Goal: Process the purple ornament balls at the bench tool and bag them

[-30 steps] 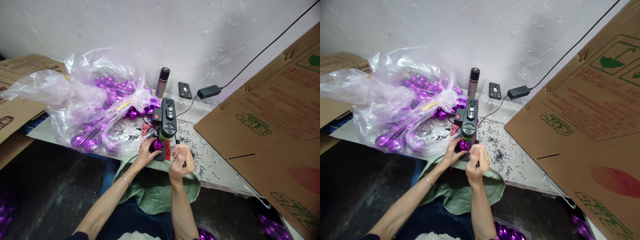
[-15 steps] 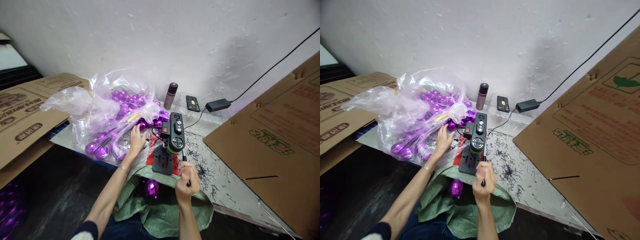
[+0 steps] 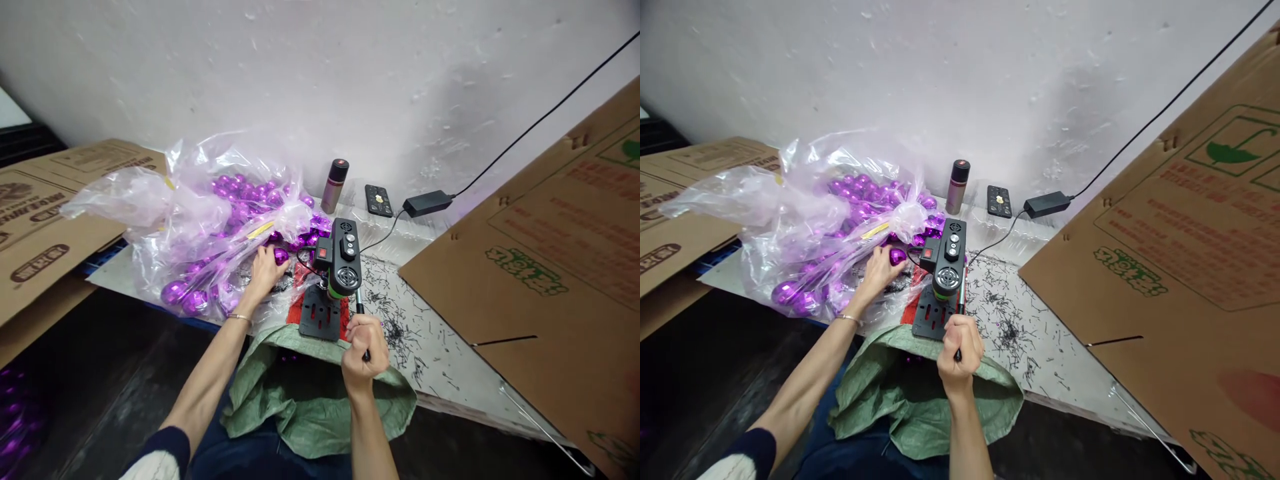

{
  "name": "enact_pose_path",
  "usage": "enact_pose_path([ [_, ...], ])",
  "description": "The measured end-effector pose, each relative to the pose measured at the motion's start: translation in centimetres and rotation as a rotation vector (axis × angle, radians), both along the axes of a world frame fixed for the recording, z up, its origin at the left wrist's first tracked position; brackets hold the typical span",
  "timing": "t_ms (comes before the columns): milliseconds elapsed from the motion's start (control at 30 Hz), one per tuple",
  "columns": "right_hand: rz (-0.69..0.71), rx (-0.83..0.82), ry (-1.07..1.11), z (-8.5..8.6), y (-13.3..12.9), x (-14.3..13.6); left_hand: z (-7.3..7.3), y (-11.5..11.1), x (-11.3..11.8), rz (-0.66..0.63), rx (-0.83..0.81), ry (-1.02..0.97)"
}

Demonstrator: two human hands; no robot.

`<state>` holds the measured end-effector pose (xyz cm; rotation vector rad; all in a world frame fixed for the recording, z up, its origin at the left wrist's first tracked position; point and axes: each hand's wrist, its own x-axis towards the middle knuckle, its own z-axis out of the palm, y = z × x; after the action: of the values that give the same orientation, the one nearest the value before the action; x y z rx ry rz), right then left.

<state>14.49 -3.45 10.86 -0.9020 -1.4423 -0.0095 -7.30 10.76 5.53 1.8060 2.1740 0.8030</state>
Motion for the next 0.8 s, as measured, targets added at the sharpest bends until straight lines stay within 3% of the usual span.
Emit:
enact_pose_path([
  [133,0.000,0.002,0.027,-0.2,0.0,0.0,-2.2,-3.2,-0.2,-0.293,0.080,0.138],
  [267,0.002,-0.003,0.006,-0.2,0.0,0.0,-3.5,-3.6,-0.5,-0.433,0.060,-0.147],
  [500,-0.004,0.000,-0.002,-0.3,0.0,0.1,-2.3,-2.6,-0.2,-0.230,-0.017,-0.468],
  [600,-0.004,-0.005,0.001,0.0,0.0,0.0,-1.5,-3.1,0.4,-0.103,-0.031,-0.846],
  [700,-0.002,-0.020,0.041,1.0,0.1,-0.1,-0.9,-4.4,1.1,-0.150,-0.106,-1.249],
  [800,-0.014,-0.075,0.104,2.8,0.3,-0.4,-1.0,-6.1,2.2,-0.201,-0.147,-1.355],
])
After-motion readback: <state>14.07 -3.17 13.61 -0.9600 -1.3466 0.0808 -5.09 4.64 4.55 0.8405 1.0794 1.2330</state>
